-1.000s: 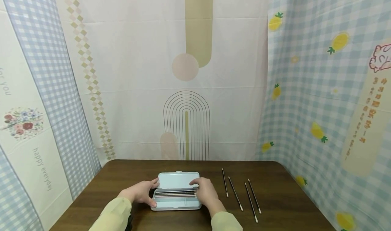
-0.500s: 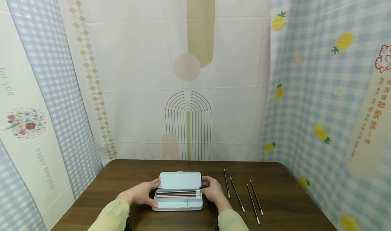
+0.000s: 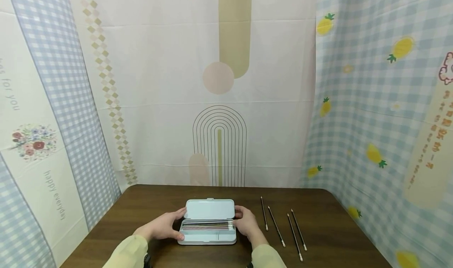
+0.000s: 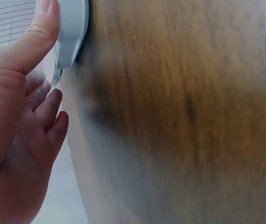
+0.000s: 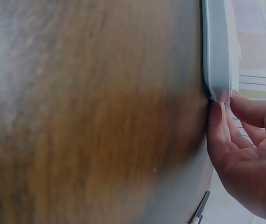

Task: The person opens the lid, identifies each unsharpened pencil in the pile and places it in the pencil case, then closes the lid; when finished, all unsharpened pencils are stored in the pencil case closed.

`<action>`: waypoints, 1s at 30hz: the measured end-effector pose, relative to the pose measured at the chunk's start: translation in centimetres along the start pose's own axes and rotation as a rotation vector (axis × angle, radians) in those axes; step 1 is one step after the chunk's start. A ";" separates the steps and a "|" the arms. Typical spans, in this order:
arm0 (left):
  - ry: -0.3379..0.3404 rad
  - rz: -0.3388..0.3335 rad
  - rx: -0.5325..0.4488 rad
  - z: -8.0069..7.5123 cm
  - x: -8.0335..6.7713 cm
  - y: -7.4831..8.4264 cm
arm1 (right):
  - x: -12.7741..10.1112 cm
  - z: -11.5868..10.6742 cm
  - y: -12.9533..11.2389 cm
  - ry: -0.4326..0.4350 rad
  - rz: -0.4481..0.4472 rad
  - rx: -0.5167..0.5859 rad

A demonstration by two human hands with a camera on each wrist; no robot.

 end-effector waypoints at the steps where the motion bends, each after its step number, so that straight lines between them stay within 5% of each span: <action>1: 0.011 0.029 0.007 0.4 0.3 -1.1 | -0.1 0.0 0.0 0.002 -0.001 0.002; 6: 0.038 0.020 -0.040 2.1 2.4 -5.7 | -0.4 0.1 0.1 0.007 -0.003 0.029; 9: 0.048 -0.003 -0.077 2.4 2.9 -6.8 | -0.6 0.1 0.2 0.008 0.004 0.035; 18: 0.107 -0.086 -0.349 -0.2 -0.1 1.8 | -0.8 0.4 0.6 0.017 0.035 0.033; 22: 0.187 -0.175 -0.421 -0.2 0.2 3.1 | -0.4 0.5 0.9 0.021 0.024 0.027; 30: 0.327 -0.276 -0.541 0.2 1.4 3.3 | 0.1 0.4 0.7 0.037 0.051 0.001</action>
Point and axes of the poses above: each hand's wrist, its own x-axis towards the middle knuckle, its own z-axis out of the palm, y = z × x, the point moved 2 cm from there along x, towards the middle knuckle, and after that the axes turned 7 degrees about -y, right-handed, at the moved point
